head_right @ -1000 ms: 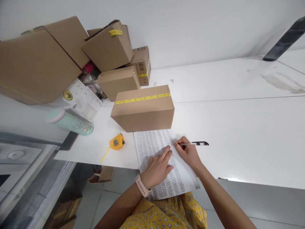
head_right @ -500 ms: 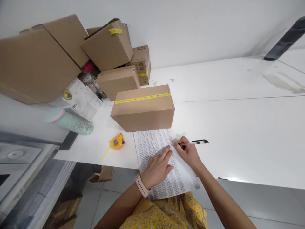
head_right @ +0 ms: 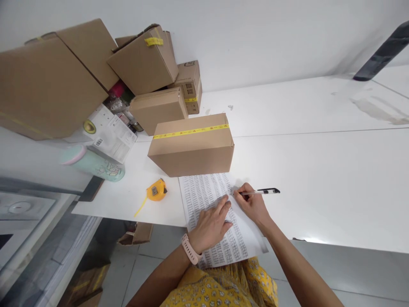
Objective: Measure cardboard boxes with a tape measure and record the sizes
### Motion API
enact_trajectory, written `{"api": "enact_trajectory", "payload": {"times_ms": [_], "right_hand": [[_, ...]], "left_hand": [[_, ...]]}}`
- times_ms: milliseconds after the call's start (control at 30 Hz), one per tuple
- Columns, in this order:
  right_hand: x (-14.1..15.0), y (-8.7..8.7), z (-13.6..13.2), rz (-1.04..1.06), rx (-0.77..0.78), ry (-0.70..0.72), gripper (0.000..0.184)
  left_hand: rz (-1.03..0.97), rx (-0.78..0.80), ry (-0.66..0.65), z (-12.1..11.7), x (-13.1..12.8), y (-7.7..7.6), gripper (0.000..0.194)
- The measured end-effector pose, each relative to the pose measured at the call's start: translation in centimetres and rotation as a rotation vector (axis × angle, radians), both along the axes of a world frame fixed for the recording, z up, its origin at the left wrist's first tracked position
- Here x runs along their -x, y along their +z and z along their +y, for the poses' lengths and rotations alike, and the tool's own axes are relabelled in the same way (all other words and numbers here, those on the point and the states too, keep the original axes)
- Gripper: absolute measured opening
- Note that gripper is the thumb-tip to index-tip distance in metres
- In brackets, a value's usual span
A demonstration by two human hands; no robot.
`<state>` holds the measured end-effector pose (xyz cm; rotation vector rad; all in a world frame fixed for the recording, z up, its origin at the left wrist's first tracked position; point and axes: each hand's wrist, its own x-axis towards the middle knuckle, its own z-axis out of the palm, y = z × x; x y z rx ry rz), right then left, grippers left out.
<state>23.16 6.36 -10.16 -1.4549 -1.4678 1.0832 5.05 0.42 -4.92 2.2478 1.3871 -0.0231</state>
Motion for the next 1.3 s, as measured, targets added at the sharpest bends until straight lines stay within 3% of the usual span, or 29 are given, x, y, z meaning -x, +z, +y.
{"api": "enact_trajectory", "payload": {"times_ms": [767,1300], "right_hand": [[-0.09,-0.20,0.06,-0.009,-0.014,-0.046,0.033],[0.00,0.07,0.02,-0.012,-0.008,-0.045,0.037]], "left_hand": [[0.005,0.025,-0.010,0.07,-0.06,0.33,0.056],[-0.016,-0.003,-0.004,-0.04,0.05,-0.23,0.056]]}}
